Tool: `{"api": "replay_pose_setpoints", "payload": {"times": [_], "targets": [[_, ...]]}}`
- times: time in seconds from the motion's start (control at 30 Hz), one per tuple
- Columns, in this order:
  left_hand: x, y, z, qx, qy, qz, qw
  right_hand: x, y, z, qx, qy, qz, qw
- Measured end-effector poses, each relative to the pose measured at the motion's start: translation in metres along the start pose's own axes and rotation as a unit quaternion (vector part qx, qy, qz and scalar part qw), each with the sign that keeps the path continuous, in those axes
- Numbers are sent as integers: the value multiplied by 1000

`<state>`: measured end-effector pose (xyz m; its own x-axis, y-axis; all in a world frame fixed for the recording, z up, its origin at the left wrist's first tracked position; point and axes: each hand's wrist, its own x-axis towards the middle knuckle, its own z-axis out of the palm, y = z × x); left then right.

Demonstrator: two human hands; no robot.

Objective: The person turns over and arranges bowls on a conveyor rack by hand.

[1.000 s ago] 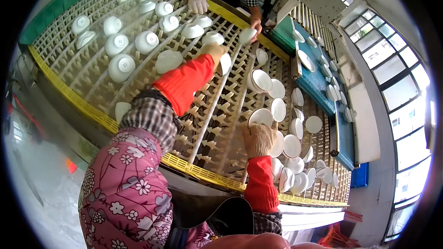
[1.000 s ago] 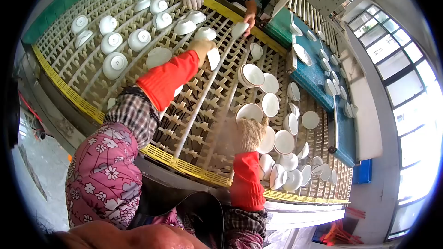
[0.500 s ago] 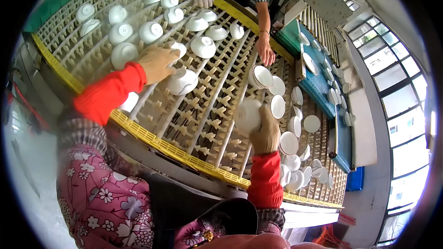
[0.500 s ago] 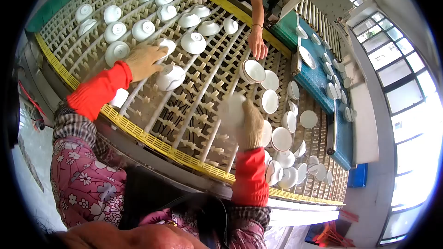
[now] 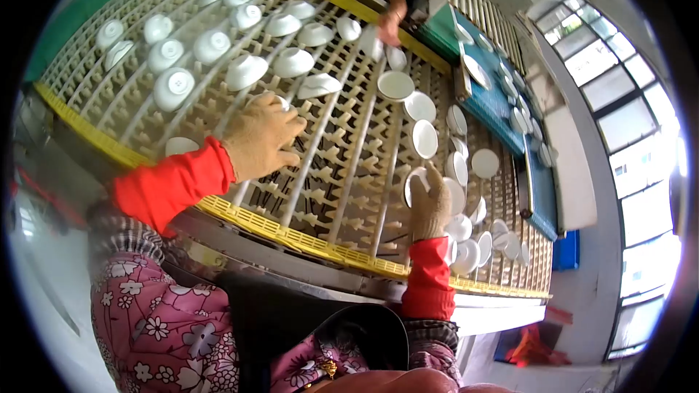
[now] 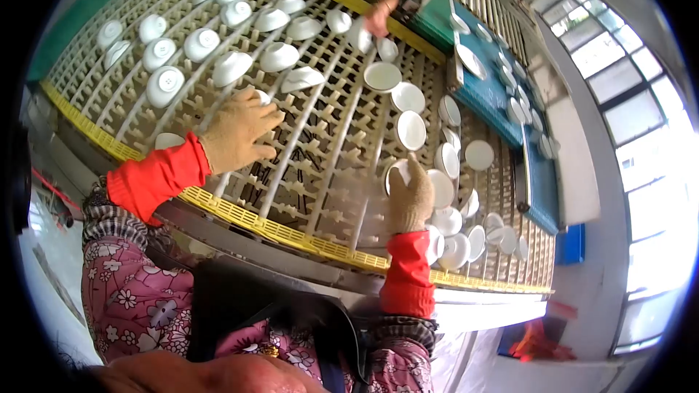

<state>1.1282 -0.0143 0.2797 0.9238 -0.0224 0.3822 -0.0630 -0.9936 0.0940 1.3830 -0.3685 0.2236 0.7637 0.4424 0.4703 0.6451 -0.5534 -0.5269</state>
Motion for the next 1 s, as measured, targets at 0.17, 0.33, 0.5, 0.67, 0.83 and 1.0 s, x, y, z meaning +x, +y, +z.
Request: {"api": "replay_pose_setpoints", "payload": {"times": [0.17,0.33,0.5,0.67,0.83,1.0], "targets": [[62,62,48,-69,1,125,990,-8,31,-56,-256,12,59,965],[179,111,100,106,4,136,985,-7,58,-58,-306,-20,77,949],[259,145,162,314,-48,141,938,3,55,-53,-358,-119,-7,926],[287,129,224,238,-197,39,950,-3,55,-47,-360,-160,23,919],[223,109,132,-240,-173,-119,948,-8,77,-49,-242,-102,-12,965],[129,40,121,-168,49,134,975,-12,58,-66,20,-174,32,984]]}}
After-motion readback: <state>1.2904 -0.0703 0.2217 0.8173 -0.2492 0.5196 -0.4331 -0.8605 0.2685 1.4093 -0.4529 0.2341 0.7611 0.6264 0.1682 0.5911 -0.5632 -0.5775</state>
